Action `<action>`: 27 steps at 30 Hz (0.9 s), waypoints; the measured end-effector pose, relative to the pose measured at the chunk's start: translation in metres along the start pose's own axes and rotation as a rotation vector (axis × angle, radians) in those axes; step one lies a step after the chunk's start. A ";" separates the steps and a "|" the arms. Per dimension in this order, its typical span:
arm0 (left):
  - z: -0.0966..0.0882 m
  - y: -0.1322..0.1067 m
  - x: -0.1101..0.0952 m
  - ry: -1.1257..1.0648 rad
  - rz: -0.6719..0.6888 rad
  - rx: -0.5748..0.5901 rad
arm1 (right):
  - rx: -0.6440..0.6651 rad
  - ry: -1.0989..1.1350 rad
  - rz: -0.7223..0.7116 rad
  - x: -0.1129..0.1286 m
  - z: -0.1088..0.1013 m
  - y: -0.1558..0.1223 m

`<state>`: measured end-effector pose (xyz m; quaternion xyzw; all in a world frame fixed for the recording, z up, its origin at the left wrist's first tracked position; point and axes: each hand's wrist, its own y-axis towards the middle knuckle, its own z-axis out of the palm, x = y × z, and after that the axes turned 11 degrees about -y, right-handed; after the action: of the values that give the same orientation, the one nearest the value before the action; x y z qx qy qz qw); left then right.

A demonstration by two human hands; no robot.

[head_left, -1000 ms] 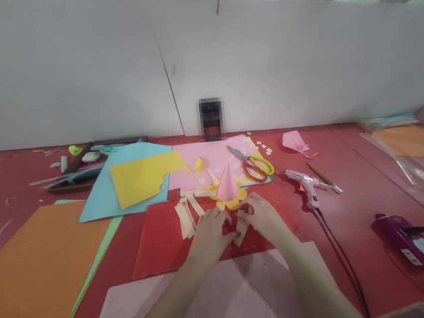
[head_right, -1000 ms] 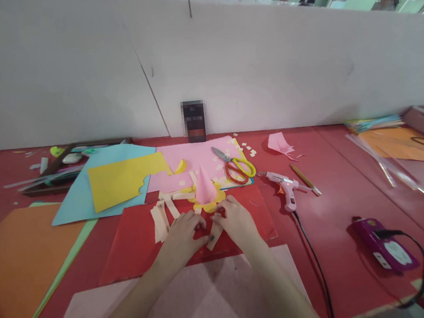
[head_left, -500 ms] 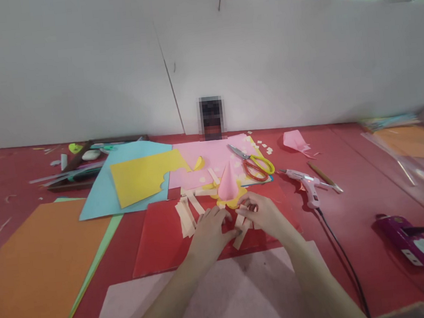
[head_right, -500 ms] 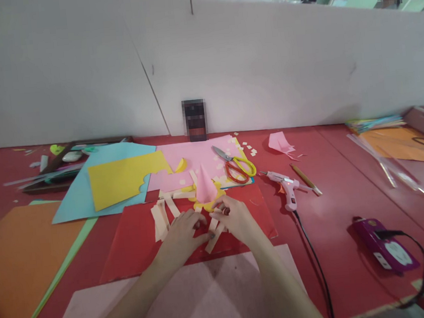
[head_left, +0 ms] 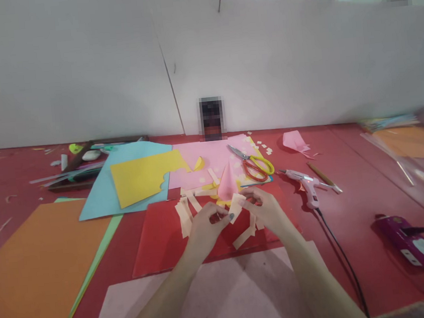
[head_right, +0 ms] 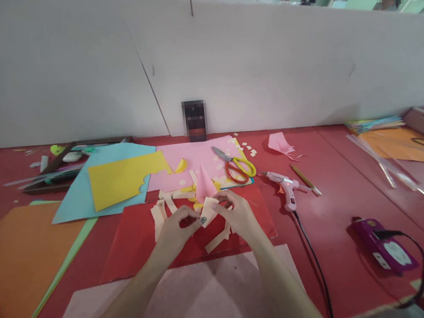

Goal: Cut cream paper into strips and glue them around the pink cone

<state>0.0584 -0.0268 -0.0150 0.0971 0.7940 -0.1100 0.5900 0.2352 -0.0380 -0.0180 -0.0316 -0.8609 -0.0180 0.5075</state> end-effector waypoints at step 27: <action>-0.003 0.000 -0.011 -0.128 -0.125 -0.062 | 0.023 -0.005 -0.011 0.005 -0.001 -0.001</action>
<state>0.0584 -0.0264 -0.0040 0.0221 0.7620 -0.1280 0.6344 0.2338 -0.0393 -0.0134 -0.0208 -0.8626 -0.0107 0.5054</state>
